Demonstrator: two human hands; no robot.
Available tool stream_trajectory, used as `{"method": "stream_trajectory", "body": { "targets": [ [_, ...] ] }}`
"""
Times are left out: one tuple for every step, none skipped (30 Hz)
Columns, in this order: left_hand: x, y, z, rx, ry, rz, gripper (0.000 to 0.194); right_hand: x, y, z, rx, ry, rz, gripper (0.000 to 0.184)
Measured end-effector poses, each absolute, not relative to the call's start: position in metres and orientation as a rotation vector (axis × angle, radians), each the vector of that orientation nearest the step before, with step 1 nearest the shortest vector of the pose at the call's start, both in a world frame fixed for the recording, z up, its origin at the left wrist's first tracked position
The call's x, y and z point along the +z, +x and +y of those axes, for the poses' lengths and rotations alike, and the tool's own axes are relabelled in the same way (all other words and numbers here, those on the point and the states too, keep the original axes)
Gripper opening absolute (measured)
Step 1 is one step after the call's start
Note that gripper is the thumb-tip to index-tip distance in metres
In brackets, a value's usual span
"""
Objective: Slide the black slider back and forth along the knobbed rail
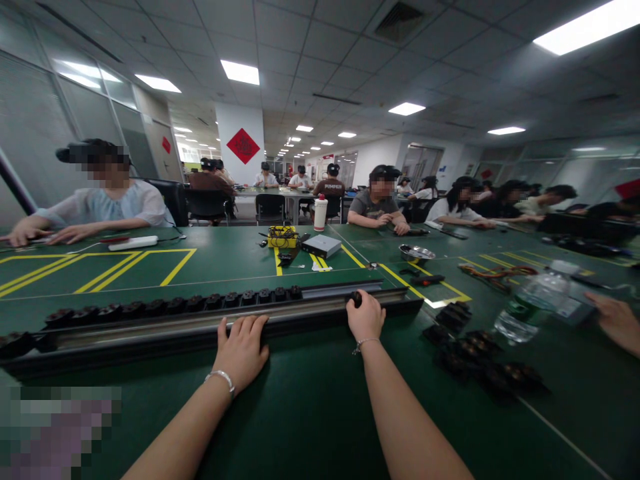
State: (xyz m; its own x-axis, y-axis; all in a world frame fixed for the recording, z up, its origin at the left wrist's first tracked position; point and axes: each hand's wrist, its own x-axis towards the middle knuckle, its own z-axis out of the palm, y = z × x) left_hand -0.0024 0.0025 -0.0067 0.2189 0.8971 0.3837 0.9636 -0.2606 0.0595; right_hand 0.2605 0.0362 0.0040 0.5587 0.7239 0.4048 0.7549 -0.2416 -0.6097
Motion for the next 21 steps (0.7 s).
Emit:
{"method": "stream_trajectory", "body": {
  "targets": [
    [-0.0069, -0.0026, 0.0026, -0.516, -2.296, -1.776, 0.048, 0.0037, 0.2609, 0.0362, -0.053, -1.994, -1.187, 0.035],
    [-0.0069, -0.0028, 0.0027, -0.517, -2.296, -1.775, 0.048, 0.0034, 0.2613, 0.0363, -0.055, -1.995, -1.187, 0.036],
    [-0.0066, -0.0028, 0.0027, -0.516, -2.296, -1.776, 0.048, 0.0031, 0.2617, 0.0364, -0.058, -1.995, -1.187, 0.036],
    [-0.0061, -0.0029, 0.0025, -0.512, -2.297, -1.779, 0.048, 0.0028, 0.262, 0.0365, -0.061, -1.996, -1.189, 0.036],
    [-0.0053, -0.0028, 0.0023, -0.506, -2.298, -1.785, 0.048, 0.0025, 0.2623, 0.0366, -0.063, -1.996, -1.191, 0.036],
    [-0.0045, -0.0026, 0.002, -0.496, -2.3, -1.793, 0.049, 0.0022, 0.2626, 0.0367, -0.065, -1.995, -1.193, 0.036],
    [-0.0035, -0.0023, 0.0017, -0.486, -2.302, -1.803, 0.049, 0.0019, 0.2629, 0.0368, -0.065, -1.995, -1.196, 0.036],
    [-0.0026, -0.0021, 0.0014, -0.476, -2.304, -1.813, 0.049, 0.0017, 0.2631, 0.0369, -0.067, -1.994, -1.197, 0.036],
    [-0.0017, -0.0018, 0.0011, -0.467, -2.307, -1.821, 0.049, 0.0014, 0.2633, 0.037, -0.069, -1.994, -1.196, 0.035],
    [-0.0011, -0.0016, 0.0009, -0.462, -2.309, -1.823, 0.049, 0.0012, 0.2636, 0.0372, -0.071, -1.994, -1.195, 0.035],
    [-0.0007, -0.0014, 0.0009, -0.462, -2.31, -1.822, 0.049, 0.001, 0.2638, 0.0373, -0.072, -1.995, -1.193, 0.035],
    [-0.0006, -0.0013, 0.0009, -0.463, -2.31, -1.82, 0.049, 0.0009, 0.2641, 0.0373, -0.073, -1.997, -1.191, 0.036],
    [-0.0008, -0.0013, 0.0011, -0.465, -2.308, -1.82, 0.049, 0.0008, 0.2643, 0.0374, -0.074, -2.0, -1.19, 0.036],
    [-0.0012, -0.0014, 0.0014, -0.466, -2.307, -1.822, 0.049, 0.0007, 0.2645, 0.0374, -0.075, -2.004, -1.188, 0.036],
    [-0.0017, -0.0015, 0.0017, -0.467, -2.306, -1.825, 0.049, 0.0007, 0.2647, 0.0375, -0.076, -2.007, -1.187, 0.036],
    [-0.0023, -0.0017, 0.002, -0.465, -2.307, -1.829, 0.05, 0.0007, 0.2648, 0.0375, -0.078, -2.009, -1.188, 0.037],
    [-0.0029, -0.0018, 0.0023, -0.467, -2.307, -1.831, 0.05, 0.0007, 0.2649, 0.0375, -0.079, -2.011, -1.19, 0.037],
    [-0.0034, -0.002, 0.0025, -0.47, -2.307, -1.831, 0.049, 0.0008, 0.265, 0.0375, -0.079, -2.011, -1.191, 0.037],
    [-0.0037, -0.002, 0.0026, -0.474, -2.307, -1.829, 0.049, 0.0008, 0.2652, 0.0375, -0.077, -2.012, -1.193, 0.037],
    [-0.0039, -0.0021, 0.0026, -0.477, -2.306, -1.827, 0.049, 0.0008, 0.2653, 0.0375, -0.075, -2.012, -1.194, 0.037],
    [-0.0038, -0.0021, 0.0025, -0.48, -2.305, -1.823, 0.049, 0.0008, 0.2654, 0.0376, -0.071, -2.012, -1.194, 0.037]
  ]
}}
